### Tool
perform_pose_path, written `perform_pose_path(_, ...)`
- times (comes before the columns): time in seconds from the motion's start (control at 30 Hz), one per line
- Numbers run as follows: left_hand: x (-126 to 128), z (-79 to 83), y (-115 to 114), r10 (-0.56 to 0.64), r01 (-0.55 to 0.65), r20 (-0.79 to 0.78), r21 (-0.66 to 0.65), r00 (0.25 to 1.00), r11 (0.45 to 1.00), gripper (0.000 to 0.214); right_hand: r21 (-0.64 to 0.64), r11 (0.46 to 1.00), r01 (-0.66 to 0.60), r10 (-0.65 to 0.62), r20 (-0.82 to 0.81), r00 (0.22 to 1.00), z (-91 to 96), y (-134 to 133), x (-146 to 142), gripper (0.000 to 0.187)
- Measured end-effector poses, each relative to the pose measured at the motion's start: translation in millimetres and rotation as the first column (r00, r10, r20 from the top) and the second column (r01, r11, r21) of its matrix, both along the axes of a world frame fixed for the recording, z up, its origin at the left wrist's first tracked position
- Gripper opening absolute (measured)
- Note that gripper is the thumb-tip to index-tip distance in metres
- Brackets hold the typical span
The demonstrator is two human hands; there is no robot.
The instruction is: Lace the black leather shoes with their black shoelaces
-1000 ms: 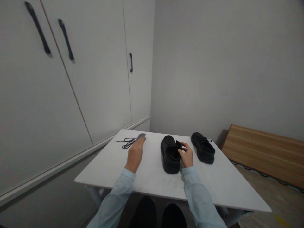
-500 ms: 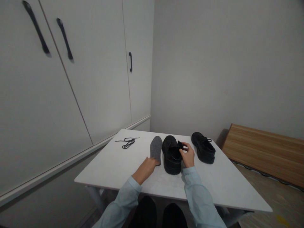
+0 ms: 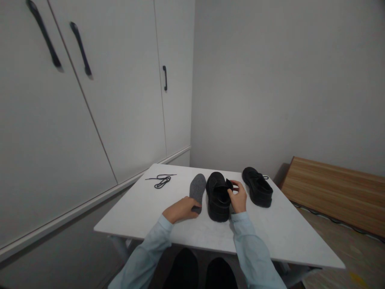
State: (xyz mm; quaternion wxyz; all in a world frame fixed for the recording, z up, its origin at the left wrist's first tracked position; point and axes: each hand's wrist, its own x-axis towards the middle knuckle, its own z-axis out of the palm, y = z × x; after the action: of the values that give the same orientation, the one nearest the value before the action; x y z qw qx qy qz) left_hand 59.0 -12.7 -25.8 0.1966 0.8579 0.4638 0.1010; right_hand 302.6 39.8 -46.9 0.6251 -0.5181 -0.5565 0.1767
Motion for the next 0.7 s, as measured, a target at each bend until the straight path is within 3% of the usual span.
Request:
perform_pose_path(0.1,-11.6,6.9,15.2,0.054,-0.055,0.019,0.018,0.998,0.998,0.038,0.003,1.0,-0.001,0.001,0.0,1.0,-0.8,0.2,0.3,0.033)
perform_pose_path(0.3,-53.2,9.4,57.8,0.367,-0.349,-0.128,0.143,0.922,0.926,0.037,0.01,1.0,-0.011,0.011,-0.006,1.0,-2.8,1.3,0.6,0.032)
perform_pose_path(0.43,-76.1,4.3,76.5,0.657,-0.635,-0.231,0.17,0.718,0.754,0.049,0.015,1.0,-0.011,0.011,-0.002,1.0,-4.1,2.4,0.2,0.032)
perform_pose_path(0.53,-82.9,-2.1,82.7,0.769,-0.764,-0.264,0.147,0.582,0.628,0.052,0.024,1.0,-0.019,0.019,0.012,1.0,-4.6,3.1,0.3,0.032)
perform_pose_path(0.6,-84.1,-7.5,85.0,0.774,-0.775,-0.289,0.139,0.564,0.617,0.052,0.027,0.999,-0.028,0.027,0.017,0.999,-4.6,3.5,0.5,0.032)
perform_pose_path(0.7,-83.6,-15.5,88.0,0.704,-0.705,-0.333,0.14,0.627,0.695,0.048,0.025,0.999,-0.028,0.027,0.014,1.0,-4.1,3.8,0.6,0.031)
